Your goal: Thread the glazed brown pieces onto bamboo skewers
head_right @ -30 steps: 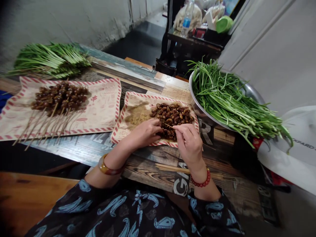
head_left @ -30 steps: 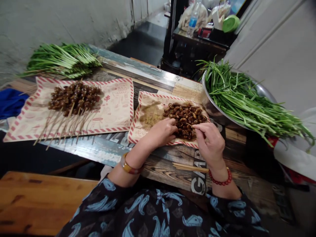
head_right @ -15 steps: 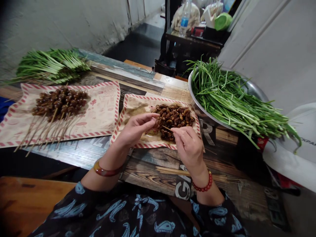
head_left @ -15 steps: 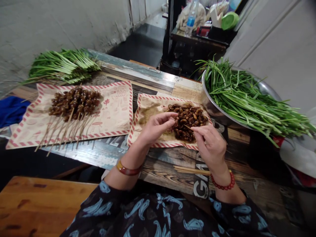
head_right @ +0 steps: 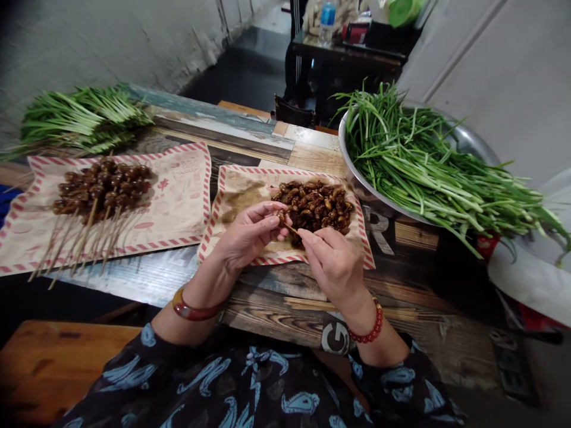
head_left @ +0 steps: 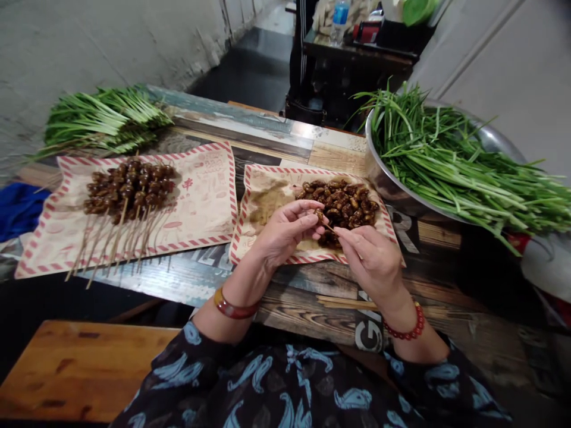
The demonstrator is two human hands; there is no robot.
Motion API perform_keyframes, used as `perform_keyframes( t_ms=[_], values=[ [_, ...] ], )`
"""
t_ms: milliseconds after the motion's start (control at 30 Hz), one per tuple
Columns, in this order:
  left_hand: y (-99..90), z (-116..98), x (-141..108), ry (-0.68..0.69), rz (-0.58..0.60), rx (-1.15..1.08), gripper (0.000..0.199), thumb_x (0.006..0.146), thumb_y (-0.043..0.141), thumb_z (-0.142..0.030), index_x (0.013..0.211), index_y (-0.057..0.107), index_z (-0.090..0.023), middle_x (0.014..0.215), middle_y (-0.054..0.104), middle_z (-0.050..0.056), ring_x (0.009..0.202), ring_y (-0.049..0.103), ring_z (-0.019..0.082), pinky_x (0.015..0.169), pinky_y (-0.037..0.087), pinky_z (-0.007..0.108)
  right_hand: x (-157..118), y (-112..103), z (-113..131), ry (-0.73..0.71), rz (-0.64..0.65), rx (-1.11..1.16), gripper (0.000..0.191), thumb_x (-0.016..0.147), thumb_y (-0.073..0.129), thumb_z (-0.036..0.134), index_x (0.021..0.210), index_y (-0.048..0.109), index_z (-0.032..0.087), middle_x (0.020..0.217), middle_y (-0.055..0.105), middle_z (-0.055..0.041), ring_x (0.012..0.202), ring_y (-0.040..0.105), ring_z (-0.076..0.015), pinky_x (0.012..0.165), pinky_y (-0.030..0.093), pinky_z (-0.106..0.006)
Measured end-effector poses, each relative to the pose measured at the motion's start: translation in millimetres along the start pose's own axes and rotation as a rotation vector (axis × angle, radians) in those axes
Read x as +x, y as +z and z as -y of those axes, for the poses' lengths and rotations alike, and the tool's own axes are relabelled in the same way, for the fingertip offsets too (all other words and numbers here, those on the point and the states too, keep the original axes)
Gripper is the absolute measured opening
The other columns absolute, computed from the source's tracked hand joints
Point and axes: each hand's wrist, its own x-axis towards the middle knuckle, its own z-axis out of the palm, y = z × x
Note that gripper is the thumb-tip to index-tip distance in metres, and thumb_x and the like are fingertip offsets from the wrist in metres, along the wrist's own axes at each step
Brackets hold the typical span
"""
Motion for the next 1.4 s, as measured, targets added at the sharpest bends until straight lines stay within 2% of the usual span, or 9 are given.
perform_keyframes(
  t_ms=[167, 333, 567, 1067, 1400],
  values=[
    [-1.9, -0.6, 1.1, -0.022, -0.069, -0.079, 0.035, 0.066, 0.082, -0.025, 0.093, 0.063, -0.015, 0.085, 0.072, 0.005, 0.07, 0.068, 0.013, 0.064, 0.054, 0.023, -0.6, -1.5, 4.4, 0.003, -0.004, 0.003, 0.028, 0.092, 0.055, 0.015, 0.117, 0.067, 0.022, 0.089, 0.07, -0.0061, 0.077, 0.066, -0.0156, 0.071, 0.053, -0.028],
    [-2.9, 1.3, 2.5, -0.024, -0.114, -0.067, 0.036, 0.066, 0.082, -0.026, 0.09, 0.059, -0.016, 0.082, 0.072, 0.003, 0.068, 0.069, 0.013, 0.065, 0.055, 0.024, -1.3, -1.0, 6.5, 0.014, 0.026, 0.009, 0.028, 0.093, 0.054, 0.016, 0.117, 0.067, 0.022, 0.088, 0.07, -0.0056, 0.076, 0.066, -0.0149, 0.071, 0.054, -0.027],
    [-2.7, 3.1, 4.1, -0.006, -0.129, -0.058, 0.035, 0.065, 0.083, -0.026, 0.087, 0.058, -0.015, 0.083, 0.074, 0.003, 0.069, 0.069, 0.012, 0.072, 0.054, 0.025, -0.4, 0.2, 6.3, 0.005, 0.048, 0.023, 0.029, 0.094, 0.052, 0.015, 0.119, 0.066, 0.019, 0.087, 0.069, -0.0071, 0.076, 0.065, -0.0149, 0.07, 0.053, -0.027],
    [4.4, 3.6, 2.7, 0.008, -0.166, -0.043, 0.04, 0.058, 0.087, -0.026, 0.084, 0.059, -0.015, 0.076, 0.071, 0.002, 0.07, 0.068, 0.013, 0.07, 0.054, 0.025, 0.1, 1.0, 6.4, 0.003, 0.047, 0.03, 0.03, 0.095, 0.05, 0.014, 0.12, 0.066, 0.018, 0.087, 0.069, -0.0073, 0.076, 0.064, -0.015, 0.069, 0.053, -0.028],
    [7.0, 8.8, 0.6, 0.159, -0.148, 0.12, 0.029, 0.069, 0.08, -0.025, 0.088, 0.061, -0.015, 0.075, 0.072, 0.003, 0.067, 0.067, 0.011, 0.068, 0.05, 0.022, 1.6, 1.3, 6.9, -0.005, 0.03, 0.005, 0.024, 0.094, 0.053, 0.014, 0.113, 0.068, 0.015, 0.087, 0.069, -0.0079, 0.075, 0.065, -0.0153, 0.069, 0.053, -0.028]
  ],
)
